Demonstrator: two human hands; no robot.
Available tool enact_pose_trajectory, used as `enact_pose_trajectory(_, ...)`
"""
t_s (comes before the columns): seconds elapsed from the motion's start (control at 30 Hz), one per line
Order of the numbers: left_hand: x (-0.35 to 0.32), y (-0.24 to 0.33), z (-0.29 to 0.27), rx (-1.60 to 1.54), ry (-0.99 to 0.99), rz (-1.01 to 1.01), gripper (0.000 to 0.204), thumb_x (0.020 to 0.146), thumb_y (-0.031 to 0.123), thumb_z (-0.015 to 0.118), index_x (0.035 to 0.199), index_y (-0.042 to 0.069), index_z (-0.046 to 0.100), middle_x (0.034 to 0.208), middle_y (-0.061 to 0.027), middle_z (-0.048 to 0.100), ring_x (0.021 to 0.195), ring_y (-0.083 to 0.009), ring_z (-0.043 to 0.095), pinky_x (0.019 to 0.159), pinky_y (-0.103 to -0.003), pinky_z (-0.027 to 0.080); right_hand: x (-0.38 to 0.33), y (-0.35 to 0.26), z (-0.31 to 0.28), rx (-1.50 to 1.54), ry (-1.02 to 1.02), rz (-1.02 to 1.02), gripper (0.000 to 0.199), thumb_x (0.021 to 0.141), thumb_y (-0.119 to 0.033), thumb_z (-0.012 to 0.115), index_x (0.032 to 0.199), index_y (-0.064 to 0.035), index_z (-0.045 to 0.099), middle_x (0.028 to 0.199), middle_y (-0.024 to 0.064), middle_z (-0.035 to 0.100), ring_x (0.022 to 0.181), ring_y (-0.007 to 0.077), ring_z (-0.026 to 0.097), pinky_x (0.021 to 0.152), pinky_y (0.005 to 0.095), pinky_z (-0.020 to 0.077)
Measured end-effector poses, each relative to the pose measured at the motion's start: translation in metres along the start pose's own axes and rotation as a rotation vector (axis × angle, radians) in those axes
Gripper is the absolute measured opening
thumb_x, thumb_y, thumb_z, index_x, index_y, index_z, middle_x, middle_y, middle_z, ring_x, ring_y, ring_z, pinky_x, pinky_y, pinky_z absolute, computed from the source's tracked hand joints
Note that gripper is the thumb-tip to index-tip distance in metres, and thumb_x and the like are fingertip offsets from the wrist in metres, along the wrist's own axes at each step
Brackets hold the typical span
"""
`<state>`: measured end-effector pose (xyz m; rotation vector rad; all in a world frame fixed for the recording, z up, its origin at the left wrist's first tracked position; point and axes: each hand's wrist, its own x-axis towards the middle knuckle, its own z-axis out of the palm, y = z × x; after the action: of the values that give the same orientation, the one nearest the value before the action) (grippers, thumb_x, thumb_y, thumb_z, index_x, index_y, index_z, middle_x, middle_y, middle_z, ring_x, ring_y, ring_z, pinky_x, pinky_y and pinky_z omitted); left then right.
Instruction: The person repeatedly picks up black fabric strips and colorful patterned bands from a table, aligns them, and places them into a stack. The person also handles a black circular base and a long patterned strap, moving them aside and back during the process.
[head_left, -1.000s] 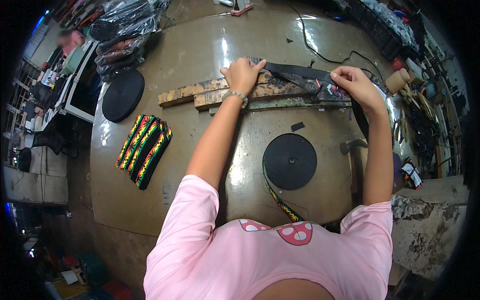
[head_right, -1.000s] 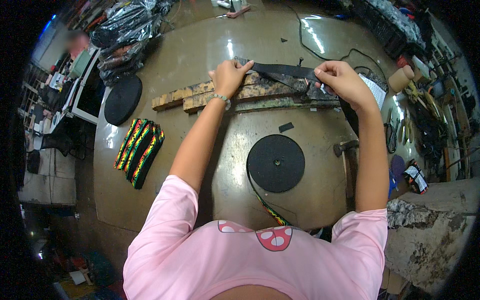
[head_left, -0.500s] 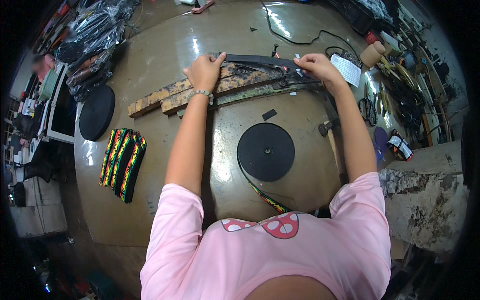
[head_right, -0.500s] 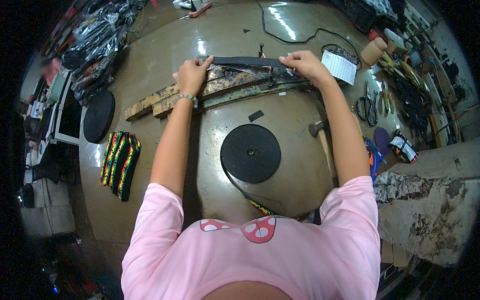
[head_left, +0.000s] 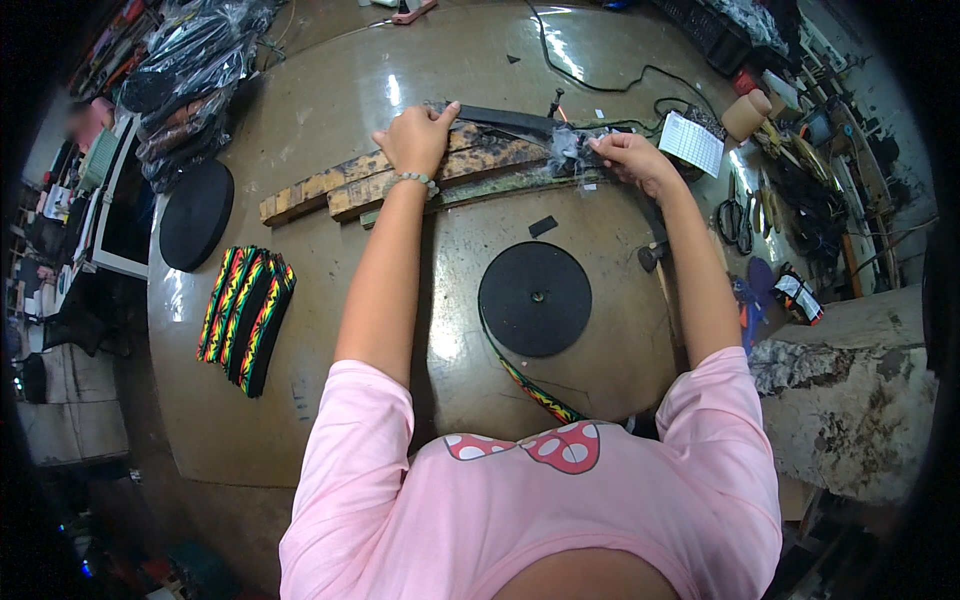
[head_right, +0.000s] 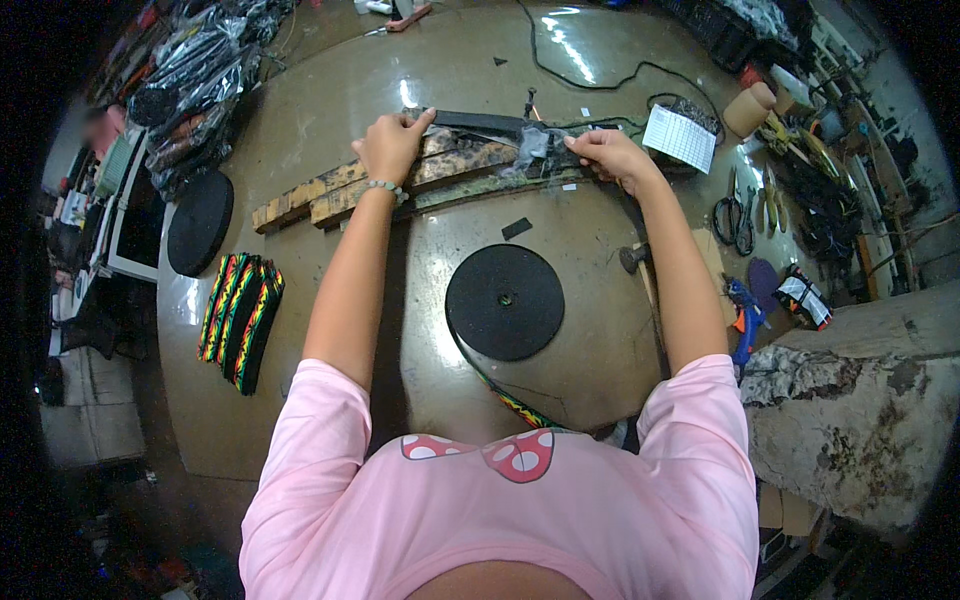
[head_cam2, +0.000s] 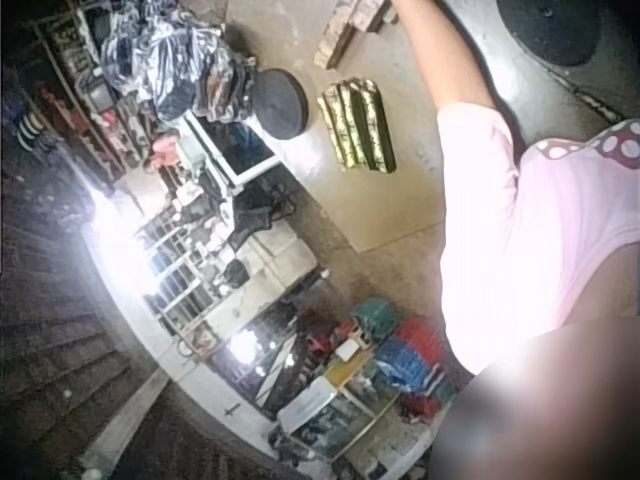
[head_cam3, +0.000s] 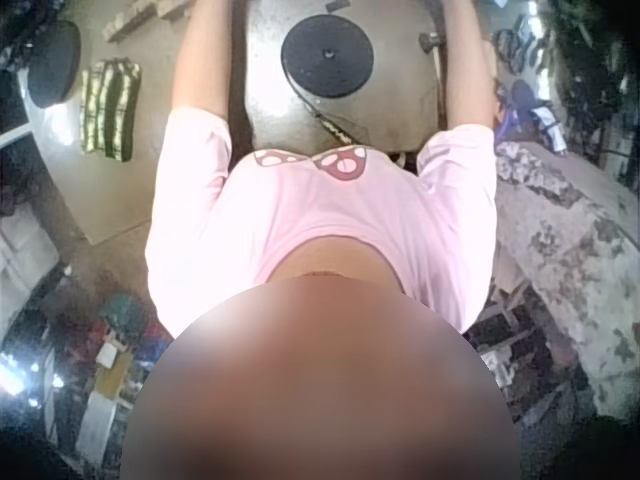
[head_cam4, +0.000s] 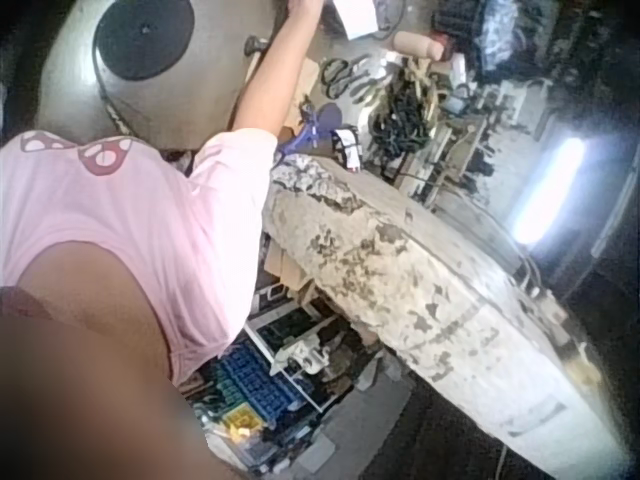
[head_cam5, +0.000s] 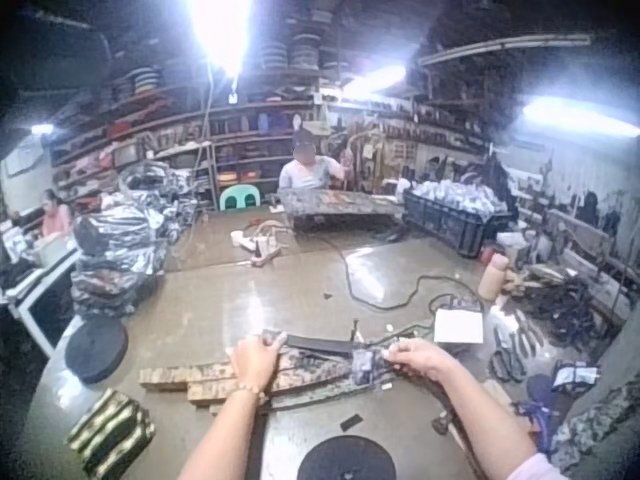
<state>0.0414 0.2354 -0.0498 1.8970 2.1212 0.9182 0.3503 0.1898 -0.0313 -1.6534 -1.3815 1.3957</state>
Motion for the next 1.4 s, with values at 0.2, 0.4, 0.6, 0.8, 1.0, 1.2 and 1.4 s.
enact_pose_trajectory(0.2, -0.001, 0.001, -0.002, 0.005, -0.002, -0.009, 0.046, 0.077, 0.053, 0.061, 0.07, 0.008, 0.07, 0.067, -0.0128, 0.065, 0.064, -0.0291, 0.061, 0.083, -0.042, 0.03, 0.005, 0.005, -0.006, -0.046, -0.055, 0.011, 0.029, 0.082, -0.034, 0.067, 0.073, -0.0081, 0.058, 0.06, -0.0043, 0.049, 0.047, 0.0059, 0.037, 0.043, 0.0227, 0.0281)
enact_pose_trajectory(0.4, -0.001, -0.006, -0.007, -0.069, -0.109, 0.06, 0.046, 0.079, 0.055, 0.057, 0.08, 0.011, 0.071, 0.075, -0.0105, 0.067, 0.075, -0.0286, 0.063, 0.079, -0.04, 0.037, -0.021, -0.061, 0.004, -0.47, 0.399, -0.465, 0.033, 0.08, -0.031, 0.067, 0.077, 0.0018, 0.066, 0.063, 0.0048, 0.061, 0.059, 0.011, 0.054, 0.056, 0.0277, 0.0425)
enact_pose_trajectory(0.6, -0.002, -0.025, -0.016, -0.131, -0.181, 0.185, 0.04, 0.081, 0.047, 0.056, 0.094, 0.012, 0.069, 0.089, -0.0088, 0.068, 0.086, -0.0279, 0.064, 0.081, -0.037, 0.043, 0.033, -0.104, 0.135, -0.623, 0.467, -0.568, 0.029, 0.079, -0.028, 0.065, 0.09, -0.0015, 0.069, 0.082, 0.0179, 0.067, 0.074, 0.029, 0.065, 0.07, 0.0358, 0.0502)
enact_pose_trajectory(0.8, 0.002, -0.01, -0.014, -0.054, -0.213, 0.021, 0.058, 0.08, 0.059, 0.048, 0.083, 0.006, 0.069, 0.079, -0.0172, 0.067, 0.081, -0.0323, 0.064, 0.083, -0.04, 0.04, 0.076, -0.078, 0.158, -0.703, 0.403, -0.4, 0.02, 0.079, -0.022, 0.064, 0.088, -0.0043, 0.069, 0.091, 0.0209, 0.065, 0.087, 0.0379, 0.062, 0.078, 0.0441, 0.0496)
enact_pose_trajectory(1.0, 0.005, -0.003, -0.013, 0.023, -0.269, -0.004, 0.065, 0.073, 0.067, 0.052, 0.087, 0.007, 0.071, 0.081, -0.0138, 0.068, 0.082, -0.0279, 0.064, 0.081, -0.037, 0.037, 0.04, -0.109, 0.129, -0.93, 0.343, -0.413, 0.031, 0.078, -0.031, 0.065, 0.09, -0.0027, 0.069, 0.086, 0.0206, 0.066, 0.083, 0.0339, 0.064, 0.075, 0.0405, 0.0503)
enact_pose_trajectory(1.2, 0.006, -0.004, -0.008, 0.042, -0.253, -0.008, 0.063, 0.073, 0.066, 0.053, 0.086, 0.007, 0.071, 0.08, -0.0116, 0.068, 0.08, -0.0259, 0.064, 0.084, -0.038, 0.034, -0.023, -0.093, 0.016, -0.78, 0.243, -0.373, 0.041, 0.079, -0.043, 0.066, 0.08, -0.0023, 0.068, 0.066, 0.0062, 0.061, 0.06, 0.0151, 0.056, 0.055, 0.0295, 0.0419)
enact_pose_trajectory(1.4, 0.004, -0.005, -0.007, 0.033, -0.246, -0.003, 0.063, 0.073, 0.066, 0.053, 0.084, 0.007, 0.071, 0.08, -0.0119, 0.068, 0.079, -0.0256, 0.064, 0.084, -0.039, 0.033, -0.02, -0.017, 0.003, -0.154, 0.084, -0.004, 0.031, 0.083, -0.044, 0.062, 0.076, -0.0142, 0.059, 0.065, -0.0075, 0.046, 0.055, 0.0057, 0.037, 0.048, 0.0218, 0.026)
